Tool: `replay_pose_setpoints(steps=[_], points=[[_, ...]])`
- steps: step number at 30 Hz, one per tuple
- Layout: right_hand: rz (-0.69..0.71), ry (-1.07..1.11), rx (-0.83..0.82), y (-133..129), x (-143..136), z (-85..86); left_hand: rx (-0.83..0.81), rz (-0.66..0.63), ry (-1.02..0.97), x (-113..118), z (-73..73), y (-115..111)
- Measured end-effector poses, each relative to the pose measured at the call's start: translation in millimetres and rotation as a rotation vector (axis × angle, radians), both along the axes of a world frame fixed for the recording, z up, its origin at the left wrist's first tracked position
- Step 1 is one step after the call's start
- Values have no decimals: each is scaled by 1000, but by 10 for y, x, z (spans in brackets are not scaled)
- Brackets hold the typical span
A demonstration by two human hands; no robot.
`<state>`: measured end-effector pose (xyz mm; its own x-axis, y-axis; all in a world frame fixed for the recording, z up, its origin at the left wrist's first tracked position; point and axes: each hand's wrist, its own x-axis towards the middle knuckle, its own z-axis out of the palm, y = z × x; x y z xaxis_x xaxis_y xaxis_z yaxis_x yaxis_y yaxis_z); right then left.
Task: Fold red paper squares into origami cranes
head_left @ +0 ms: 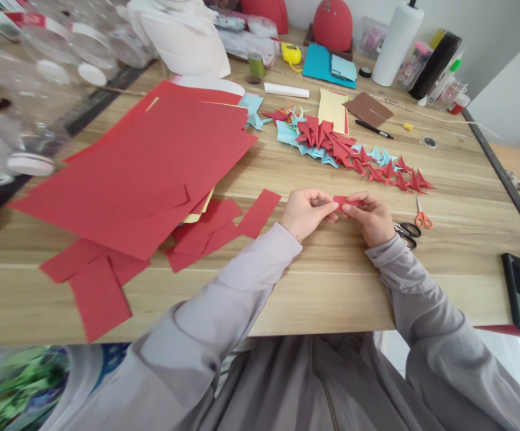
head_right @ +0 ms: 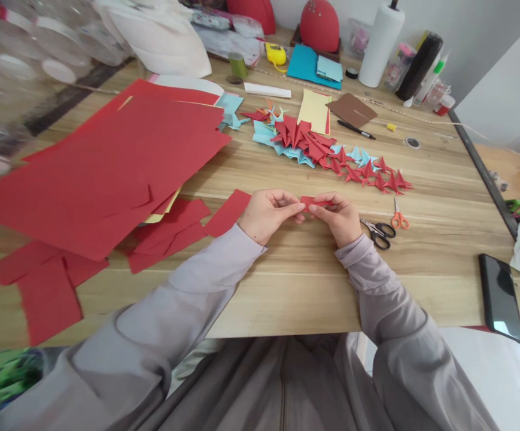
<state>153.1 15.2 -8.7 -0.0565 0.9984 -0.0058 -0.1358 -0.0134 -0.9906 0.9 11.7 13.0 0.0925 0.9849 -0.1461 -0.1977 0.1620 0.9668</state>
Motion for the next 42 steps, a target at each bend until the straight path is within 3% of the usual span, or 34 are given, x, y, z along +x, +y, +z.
replay_pose_setpoints(steps=[20, 31, 42], points=[[6, 20, 11, 8, -2, -32, -1, -3, -33, 0, -28, 16], [59, 75, -81, 14, 1, 16, -16, 5, -57, -20, -59, 38], [57, 0, 34, 9, -5, -10, 4, -26, -133, 27, -93, 12]])
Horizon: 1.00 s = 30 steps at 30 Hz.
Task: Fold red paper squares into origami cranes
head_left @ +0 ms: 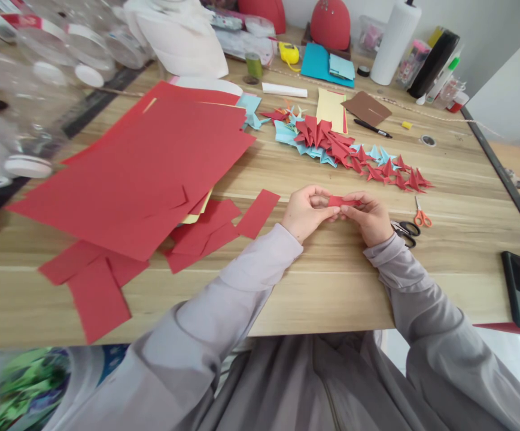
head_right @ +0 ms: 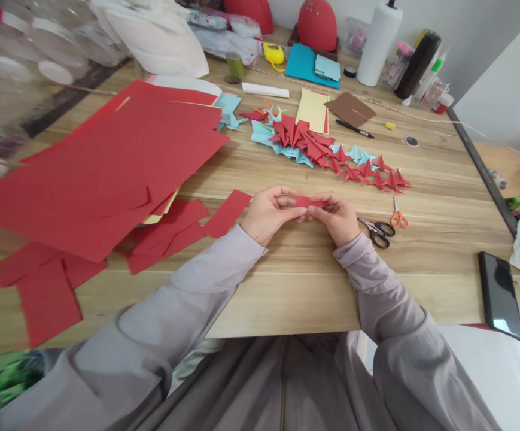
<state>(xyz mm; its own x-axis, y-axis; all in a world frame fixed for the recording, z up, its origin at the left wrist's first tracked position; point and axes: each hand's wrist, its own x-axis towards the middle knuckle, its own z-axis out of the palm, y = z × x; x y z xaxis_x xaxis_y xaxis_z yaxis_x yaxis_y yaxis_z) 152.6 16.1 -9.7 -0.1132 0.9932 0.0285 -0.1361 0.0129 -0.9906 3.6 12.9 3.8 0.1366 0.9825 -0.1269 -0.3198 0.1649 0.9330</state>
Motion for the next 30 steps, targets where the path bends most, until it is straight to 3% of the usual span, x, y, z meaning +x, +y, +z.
replay_pose_setpoints(steps=[14, 30], points=[[28, -85, 178, -48, -39, 71, -150, -20, -37, -34, 40, -1], [-31, -119, 135, -27, -4, 84, -162, -26, -70, -62, 72, 22]])
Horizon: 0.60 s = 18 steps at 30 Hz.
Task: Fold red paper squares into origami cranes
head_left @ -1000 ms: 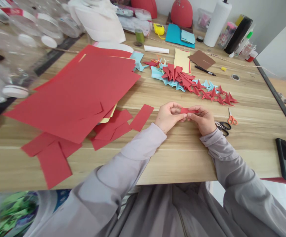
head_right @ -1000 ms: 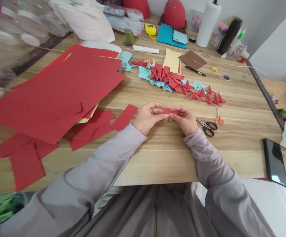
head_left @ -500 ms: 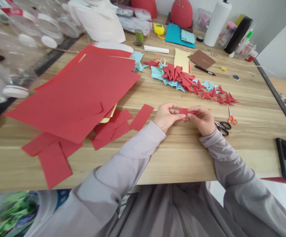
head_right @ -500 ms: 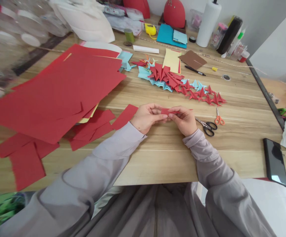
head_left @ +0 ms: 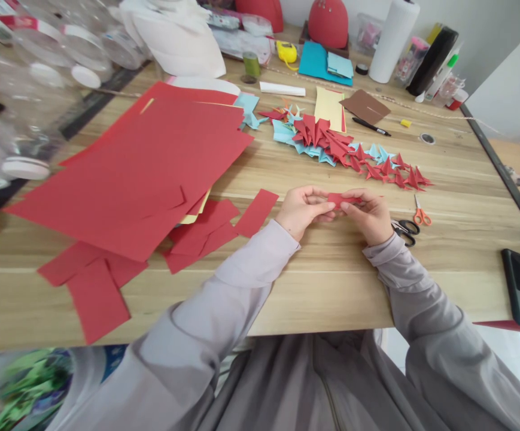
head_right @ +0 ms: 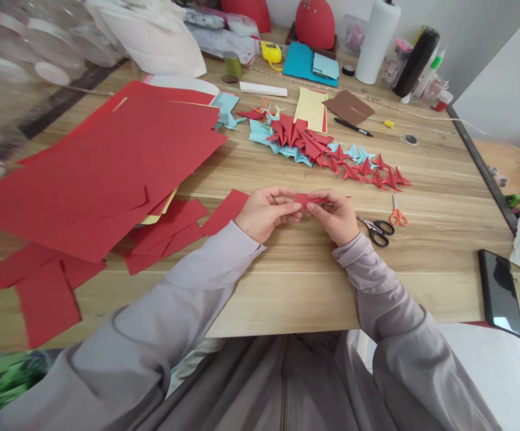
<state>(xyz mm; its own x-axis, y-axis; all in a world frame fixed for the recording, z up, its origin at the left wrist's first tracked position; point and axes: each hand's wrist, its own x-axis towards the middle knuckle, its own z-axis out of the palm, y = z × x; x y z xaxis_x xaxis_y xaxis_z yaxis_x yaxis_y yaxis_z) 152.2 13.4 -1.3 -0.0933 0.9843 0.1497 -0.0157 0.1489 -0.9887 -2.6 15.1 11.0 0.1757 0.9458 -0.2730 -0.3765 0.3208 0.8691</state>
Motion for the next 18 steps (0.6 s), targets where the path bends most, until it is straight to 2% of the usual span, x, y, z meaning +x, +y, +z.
replay_pose_setpoints(steps=[4, 18], points=[[18, 2, -34, -14, -13, 10, 23, 10, 36, 12, -10, -7], [50, 153, -105, 36, 37, -121, 16, -7, 80, 6, 34, -12]])
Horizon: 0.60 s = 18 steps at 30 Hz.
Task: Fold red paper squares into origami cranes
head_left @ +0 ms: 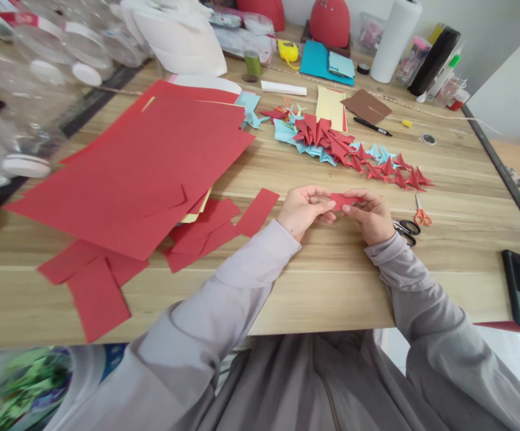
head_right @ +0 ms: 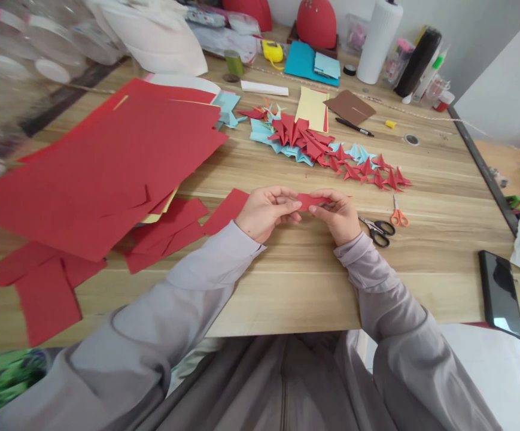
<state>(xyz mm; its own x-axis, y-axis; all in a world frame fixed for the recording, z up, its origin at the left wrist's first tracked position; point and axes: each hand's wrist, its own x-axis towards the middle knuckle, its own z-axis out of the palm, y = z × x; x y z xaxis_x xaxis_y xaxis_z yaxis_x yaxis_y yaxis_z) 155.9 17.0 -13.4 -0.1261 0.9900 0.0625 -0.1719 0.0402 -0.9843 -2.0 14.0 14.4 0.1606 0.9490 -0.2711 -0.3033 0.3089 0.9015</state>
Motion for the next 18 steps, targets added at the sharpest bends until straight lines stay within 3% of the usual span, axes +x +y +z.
replay_pose_setpoints(steps=[9, 18], points=[[-38, 72, -62, -14, -31, 71, 26, 24, -41, 1, -14, 16], [-104, -60, 4, -4, -28, 26, 38, 61, -44, 23, -40, 2]])
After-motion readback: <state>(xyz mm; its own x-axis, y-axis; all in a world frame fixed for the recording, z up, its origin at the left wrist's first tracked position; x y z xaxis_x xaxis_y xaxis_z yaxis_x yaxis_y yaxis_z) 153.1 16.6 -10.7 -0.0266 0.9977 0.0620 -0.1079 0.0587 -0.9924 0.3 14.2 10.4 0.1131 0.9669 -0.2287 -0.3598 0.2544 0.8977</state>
